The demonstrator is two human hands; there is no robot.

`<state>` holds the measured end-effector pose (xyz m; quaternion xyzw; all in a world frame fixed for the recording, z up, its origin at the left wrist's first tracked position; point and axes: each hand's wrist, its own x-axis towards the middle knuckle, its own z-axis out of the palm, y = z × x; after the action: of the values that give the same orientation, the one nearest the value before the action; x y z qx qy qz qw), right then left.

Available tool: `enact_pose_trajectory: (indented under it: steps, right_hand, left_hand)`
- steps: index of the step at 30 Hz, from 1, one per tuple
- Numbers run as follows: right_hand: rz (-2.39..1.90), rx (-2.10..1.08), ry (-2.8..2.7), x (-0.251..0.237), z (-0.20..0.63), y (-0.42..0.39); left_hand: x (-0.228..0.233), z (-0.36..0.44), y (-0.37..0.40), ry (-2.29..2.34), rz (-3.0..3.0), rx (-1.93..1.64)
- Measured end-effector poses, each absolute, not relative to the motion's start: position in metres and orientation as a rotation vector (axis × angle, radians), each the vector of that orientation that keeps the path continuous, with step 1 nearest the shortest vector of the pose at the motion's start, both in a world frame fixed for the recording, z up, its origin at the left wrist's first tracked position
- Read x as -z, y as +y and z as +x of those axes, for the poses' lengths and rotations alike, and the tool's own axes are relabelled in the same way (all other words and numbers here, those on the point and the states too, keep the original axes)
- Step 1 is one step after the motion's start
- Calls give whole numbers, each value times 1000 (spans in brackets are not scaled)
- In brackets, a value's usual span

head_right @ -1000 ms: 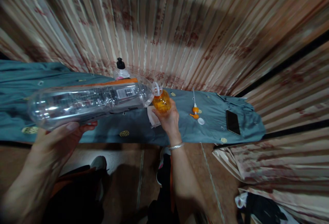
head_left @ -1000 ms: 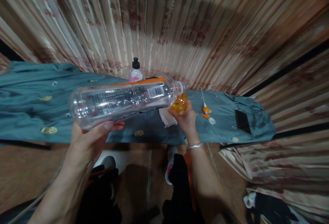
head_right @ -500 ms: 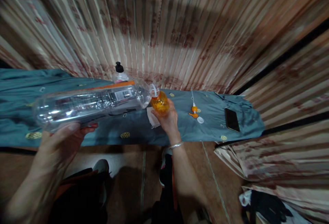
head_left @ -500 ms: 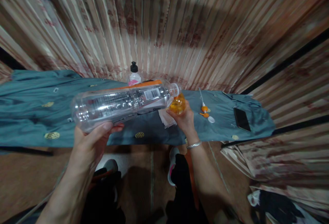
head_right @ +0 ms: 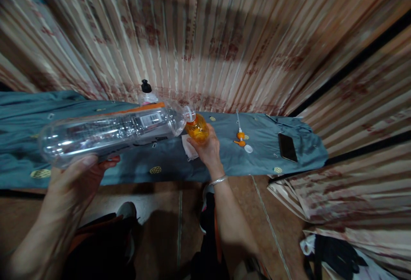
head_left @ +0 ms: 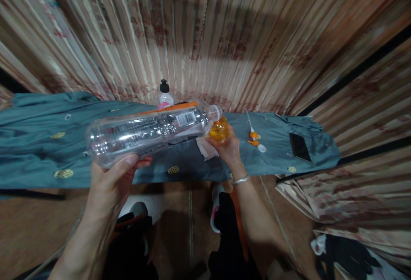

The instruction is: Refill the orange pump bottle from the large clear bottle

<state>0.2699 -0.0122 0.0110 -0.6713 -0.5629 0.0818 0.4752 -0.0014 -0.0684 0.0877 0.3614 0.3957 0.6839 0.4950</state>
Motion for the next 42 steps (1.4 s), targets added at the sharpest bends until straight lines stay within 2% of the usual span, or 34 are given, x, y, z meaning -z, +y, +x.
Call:
enact_pose_trajectory:
  steps: [42]
  right_hand:
    - [-1625,-196,-1386,-10,271,-12]
  left_hand:
    - [-88,3,-66,963,942,-1690]
